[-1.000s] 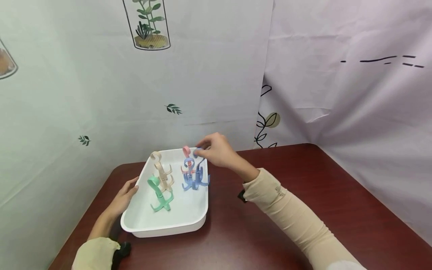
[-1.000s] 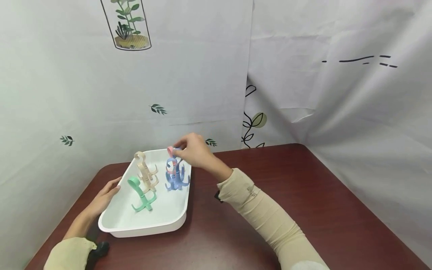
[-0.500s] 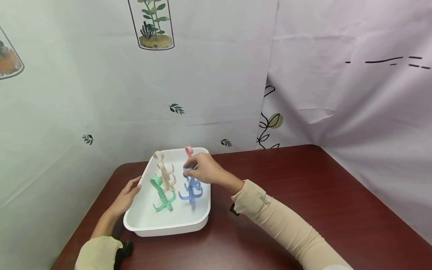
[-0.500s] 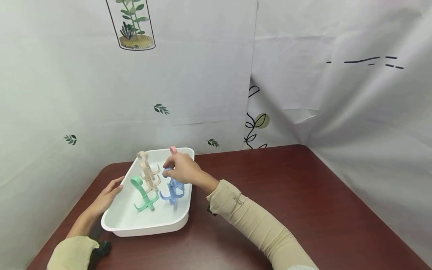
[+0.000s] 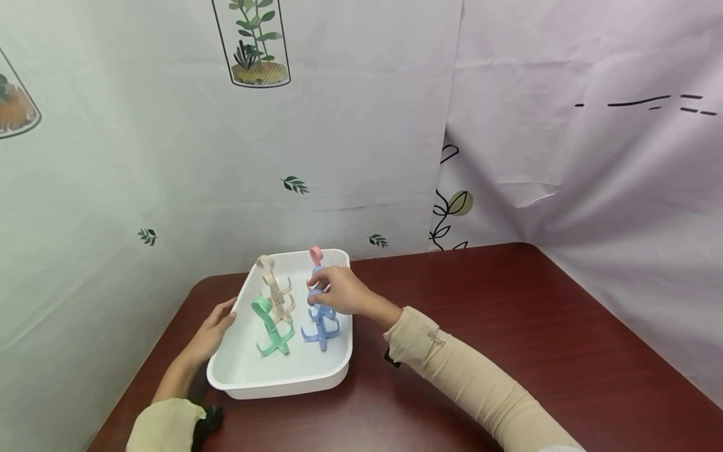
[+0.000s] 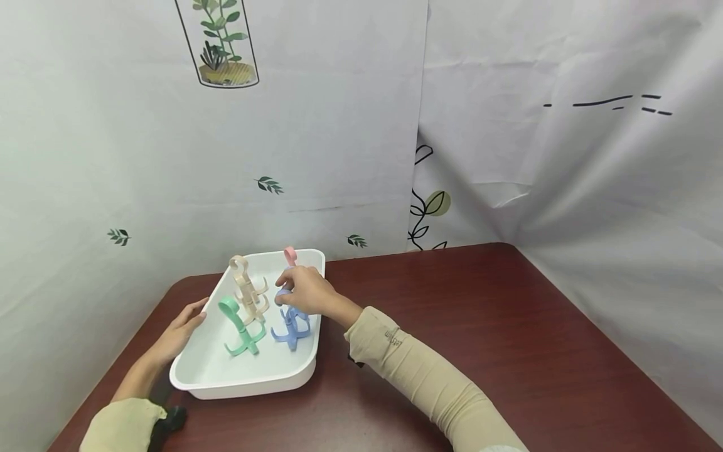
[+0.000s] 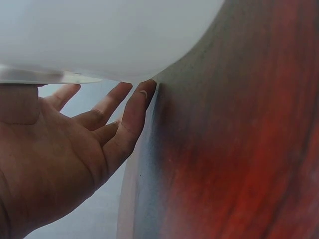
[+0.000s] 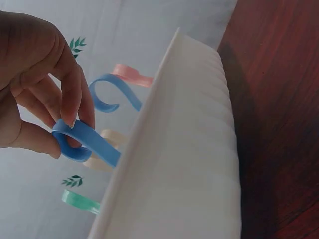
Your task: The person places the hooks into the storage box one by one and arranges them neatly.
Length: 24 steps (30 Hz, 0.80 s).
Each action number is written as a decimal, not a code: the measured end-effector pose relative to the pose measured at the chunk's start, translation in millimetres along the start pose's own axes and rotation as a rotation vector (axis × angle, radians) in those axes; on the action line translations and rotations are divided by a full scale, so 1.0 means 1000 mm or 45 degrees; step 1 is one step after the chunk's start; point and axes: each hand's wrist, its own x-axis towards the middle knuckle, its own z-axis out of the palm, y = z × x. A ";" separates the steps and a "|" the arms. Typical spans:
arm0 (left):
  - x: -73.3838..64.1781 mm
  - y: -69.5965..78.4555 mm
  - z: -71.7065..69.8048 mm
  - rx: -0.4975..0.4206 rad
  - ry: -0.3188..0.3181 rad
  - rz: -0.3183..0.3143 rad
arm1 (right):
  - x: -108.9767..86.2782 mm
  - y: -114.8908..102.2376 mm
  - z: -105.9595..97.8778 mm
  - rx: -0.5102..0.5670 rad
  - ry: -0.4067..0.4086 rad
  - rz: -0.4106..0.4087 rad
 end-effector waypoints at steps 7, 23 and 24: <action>0.000 0.001 0.000 0.002 0.009 -0.005 | 0.001 0.007 0.002 0.035 0.031 -0.040; 0.000 0.002 -0.008 0.298 0.040 -0.011 | -0.033 0.040 -0.036 0.070 0.067 0.064; -0.001 0.005 -0.010 0.368 0.047 -0.012 | -0.037 0.045 -0.040 0.068 0.086 0.073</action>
